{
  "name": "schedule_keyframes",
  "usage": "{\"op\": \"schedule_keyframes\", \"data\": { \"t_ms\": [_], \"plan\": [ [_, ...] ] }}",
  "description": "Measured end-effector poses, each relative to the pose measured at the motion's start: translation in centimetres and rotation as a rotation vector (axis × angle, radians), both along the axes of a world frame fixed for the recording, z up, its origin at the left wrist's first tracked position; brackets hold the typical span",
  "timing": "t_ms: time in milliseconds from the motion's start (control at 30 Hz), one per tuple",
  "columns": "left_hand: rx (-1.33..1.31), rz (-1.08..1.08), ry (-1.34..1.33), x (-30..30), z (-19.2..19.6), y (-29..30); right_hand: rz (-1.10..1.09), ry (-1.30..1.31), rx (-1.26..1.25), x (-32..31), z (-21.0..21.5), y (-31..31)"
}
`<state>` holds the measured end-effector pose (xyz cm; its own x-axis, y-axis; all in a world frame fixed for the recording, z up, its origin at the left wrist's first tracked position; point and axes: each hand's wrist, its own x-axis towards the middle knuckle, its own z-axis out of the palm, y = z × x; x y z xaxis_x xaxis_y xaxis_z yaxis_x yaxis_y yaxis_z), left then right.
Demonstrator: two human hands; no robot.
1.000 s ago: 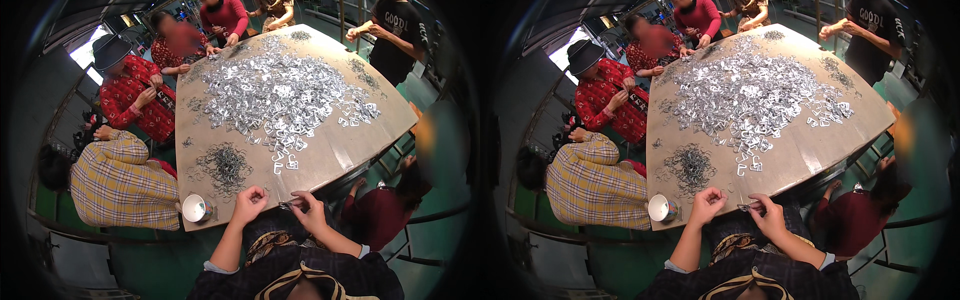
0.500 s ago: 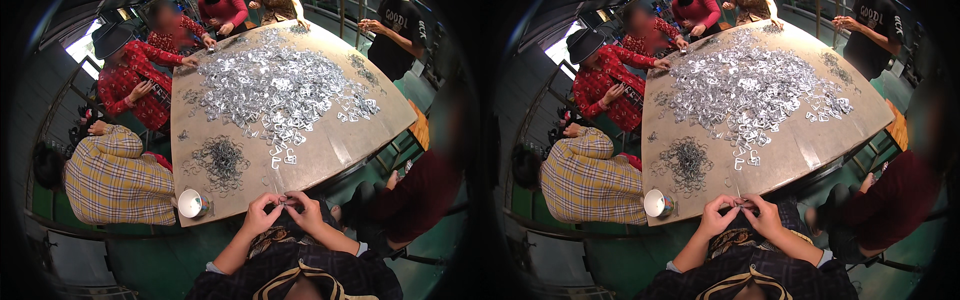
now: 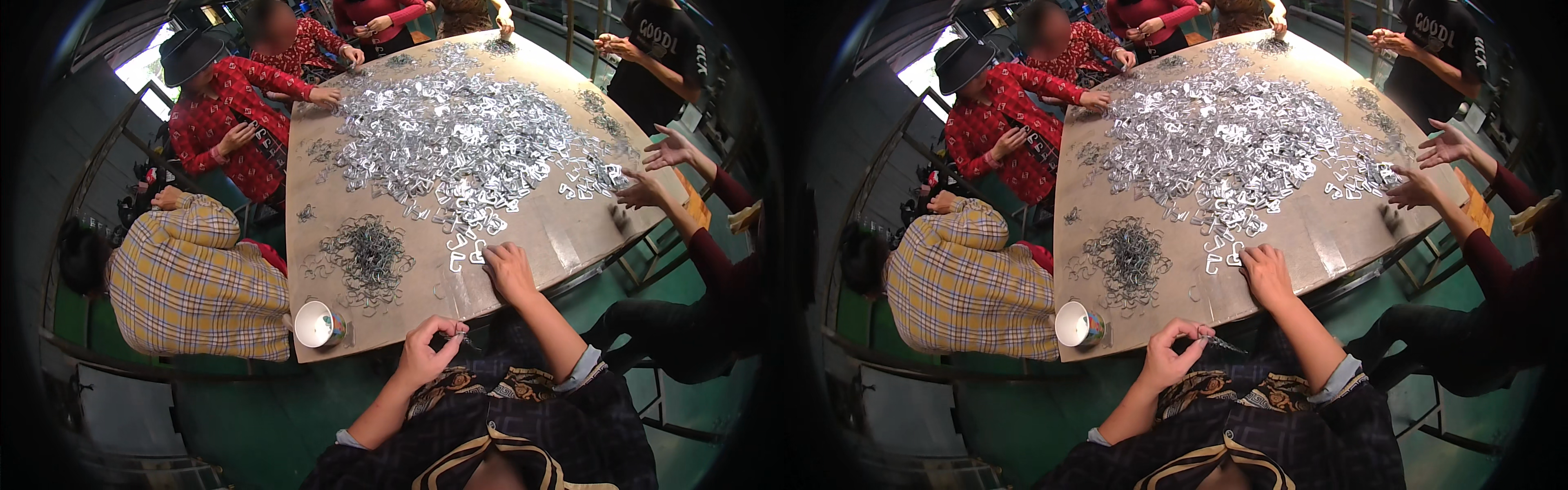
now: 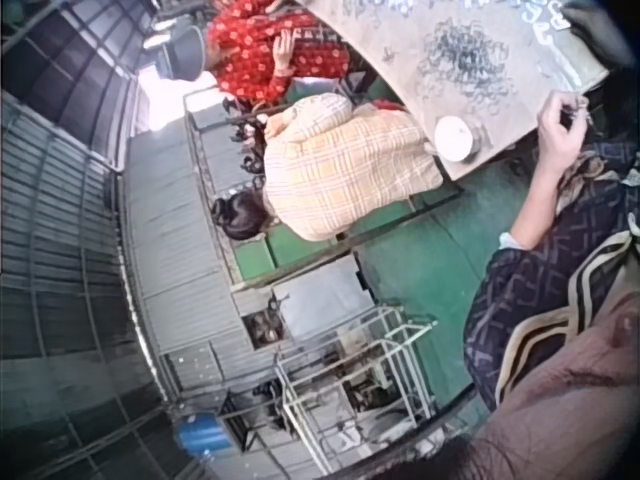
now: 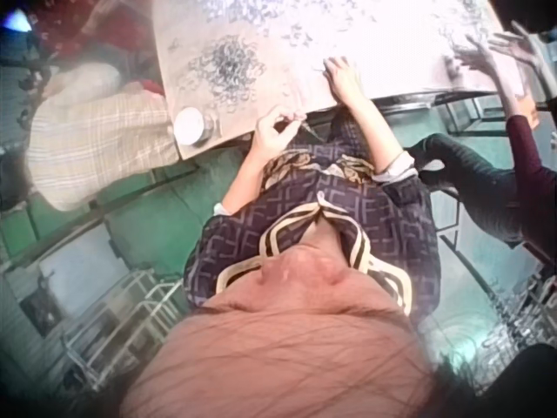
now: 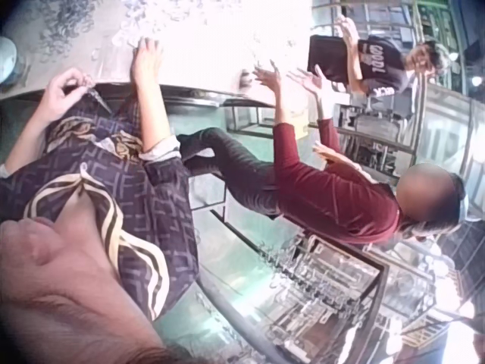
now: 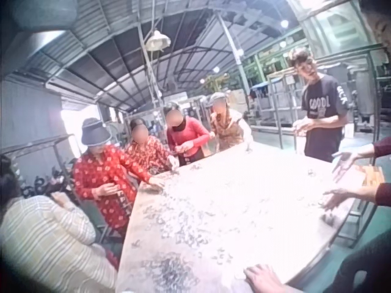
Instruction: The person assembles metal hangers by hand at a table with several coworkers. They pick up metal hooks and wire loops, connect them, and place the finished hangers onto a nearby rack. The process is repetitive and involves manual dexterity.
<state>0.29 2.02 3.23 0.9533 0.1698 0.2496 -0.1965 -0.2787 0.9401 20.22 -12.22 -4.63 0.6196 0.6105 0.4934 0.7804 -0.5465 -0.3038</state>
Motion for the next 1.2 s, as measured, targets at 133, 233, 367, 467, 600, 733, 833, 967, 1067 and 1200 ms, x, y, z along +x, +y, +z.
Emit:
{"op": "schedule_keyframes", "data": {
  "t_ms": [133, 233, 367, 467, 600, 733, 833, 967, 1067, 1200],
  "plan": [
    [-0.008, 0.01, -0.002, -0.1, -0.1, 0.1, -0.01, -0.022, -0.052, 0.9, -0.5, 0.3],
    [-0.001, 0.005, -0.004, -0.2, 0.2, -0.1, -0.043, 0.02, 0.026, 1.2, -0.5, 0.5],
    [-0.003, 0.006, 0.004, -0.2, 0.3, -0.3, -0.041, 0.482, 0.401, -0.6, 1.7, 0.7],
    [0.011, 0.006, -0.001, 0.0, -0.2, -0.4, 0.077, 0.85, 0.612, -3.3, 3.5, 0.0],
    [0.072, 0.012, 0.007, 0.4, -0.9, -0.8, 0.162, 0.919, 0.627, -7.3, 6.9, -1.6],
    [0.183, 0.049, 0.017, 0.4, -0.8, -1.5, 0.19, 0.752, 0.526, -10.2, 8.2, -2.2],
    [0.217, 0.085, 0.013, 0.2, -0.9, -1.6, 0.2, 0.688, 0.532, -11.2, 8.4, -2.1],
    [0.195, 0.078, 0.025, 0.2, -0.9, -1.7, 0.241, 0.532, 0.523, -11.6, 8.8, -2.3],
    [0.218, 0.081, 0.036, 0.2, -0.7, -1.8, 0.24, 0.484, 0.56, -11.8, 8.7, -2.1],
    [0.215, 0.087, 0.061, 0.4, -0.3, -1.8, 0.205, 0.507, 0.587, -11.9, 9.0, -1.9]
  ]
}}
